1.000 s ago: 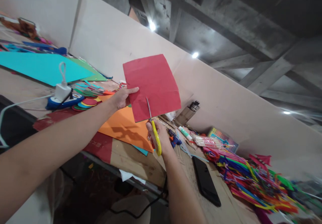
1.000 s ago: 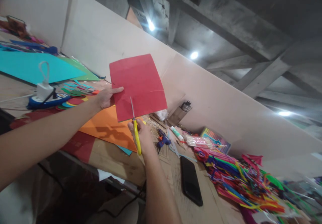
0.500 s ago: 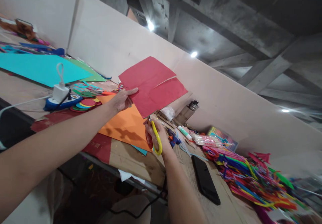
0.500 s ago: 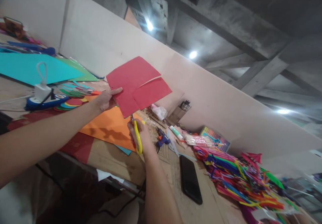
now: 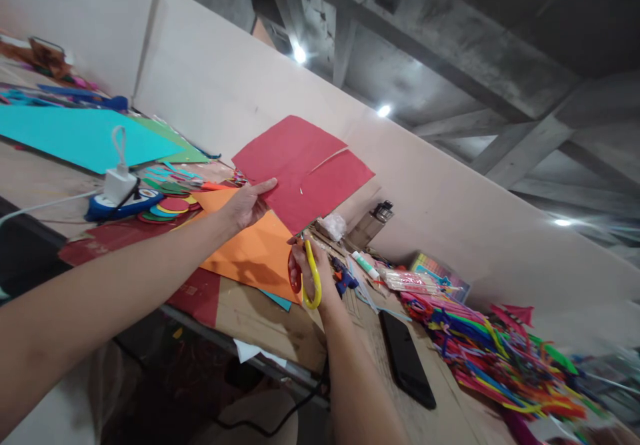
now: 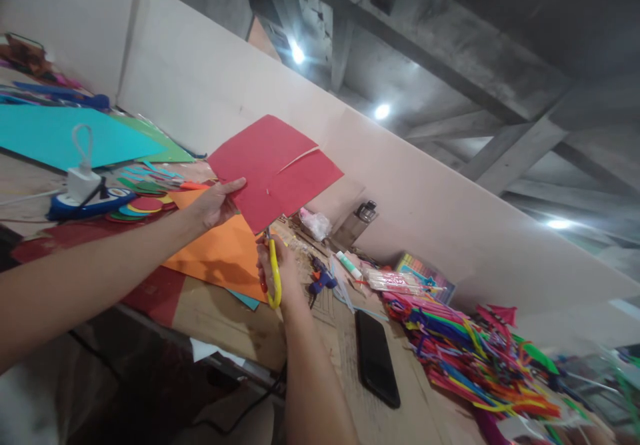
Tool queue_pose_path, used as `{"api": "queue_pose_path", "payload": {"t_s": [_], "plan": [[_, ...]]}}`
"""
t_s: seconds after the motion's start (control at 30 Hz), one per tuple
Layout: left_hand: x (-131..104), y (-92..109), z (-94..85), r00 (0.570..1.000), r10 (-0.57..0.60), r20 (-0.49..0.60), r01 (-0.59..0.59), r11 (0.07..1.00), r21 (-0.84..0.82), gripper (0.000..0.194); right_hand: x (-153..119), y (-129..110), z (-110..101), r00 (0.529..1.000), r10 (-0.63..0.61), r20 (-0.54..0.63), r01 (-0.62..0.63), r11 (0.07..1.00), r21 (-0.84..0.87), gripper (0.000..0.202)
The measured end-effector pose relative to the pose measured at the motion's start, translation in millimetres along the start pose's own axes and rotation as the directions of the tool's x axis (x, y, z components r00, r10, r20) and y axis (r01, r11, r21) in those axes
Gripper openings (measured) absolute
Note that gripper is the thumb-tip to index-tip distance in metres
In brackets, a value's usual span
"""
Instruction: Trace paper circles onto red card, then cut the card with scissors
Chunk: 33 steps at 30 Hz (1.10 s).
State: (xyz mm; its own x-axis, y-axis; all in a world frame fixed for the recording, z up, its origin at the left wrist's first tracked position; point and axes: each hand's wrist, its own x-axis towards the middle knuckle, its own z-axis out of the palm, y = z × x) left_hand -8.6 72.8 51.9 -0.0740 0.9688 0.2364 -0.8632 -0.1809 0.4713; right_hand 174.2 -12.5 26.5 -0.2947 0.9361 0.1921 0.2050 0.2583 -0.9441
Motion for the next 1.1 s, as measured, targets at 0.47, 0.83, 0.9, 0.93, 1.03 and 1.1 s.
{"api": "queue_pose_path", "payload": {"t_s": [0.47, 0.83, 0.9, 0.93, 1.03, 1.1], "plan": [[-10.7, -3.6, 2.4, 0.994, -0.038, 0.099, 0.034, 0.999, 0.034, 0.025, 0.9, -0.2, -6.0, 0.996, 0.014, -0.085, -0.017, 0.999, -0.03, 0.037], [-25.3, -25.2, 13.4, 0.965, 0.258, 0.038, -0.26, 0.939, 0.226, 0.052, 8.9, 6.9, -7.1, 0.993, -0.104, -0.047, 0.106, 0.993, 0.043, 0.041], [-24.9, -30.2, 11.1, 0.958, 0.28, 0.064, -0.287, 0.925, 0.248, 0.055, 9.0, 6.5, -6.3, 0.993, -0.1, -0.061, 0.102, 0.994, 0.026, 0.044], [-24.7, -32.0, 10.4, 0.955, 0.288, 0.073, -0.297, 0.92, 0.254, 0.055, 9.1, 6.6, -5.7, 0.993, -0.099, -0.07, 0.101, 0.995, 0.026, 0.044], [-26.7, -34.4, 11.5, 0.954, 0.289, 0.081, -0.3, 0.919, 0.256, 0.056, 9.7, 8.6, -4.3, 0.988, -0.103, -0.118, 0.108, 0.993, 0.043, 0.042], [-30.2, -34.1, 14.2, 0.955, 0.289, 0.072, -0.298, 0.919, 0.258, 0.057, 9.7, 9.4, -3.4, 0.984, -0.097, -0.151, 0.107, 0.993, 0.055, 0.039]]}}
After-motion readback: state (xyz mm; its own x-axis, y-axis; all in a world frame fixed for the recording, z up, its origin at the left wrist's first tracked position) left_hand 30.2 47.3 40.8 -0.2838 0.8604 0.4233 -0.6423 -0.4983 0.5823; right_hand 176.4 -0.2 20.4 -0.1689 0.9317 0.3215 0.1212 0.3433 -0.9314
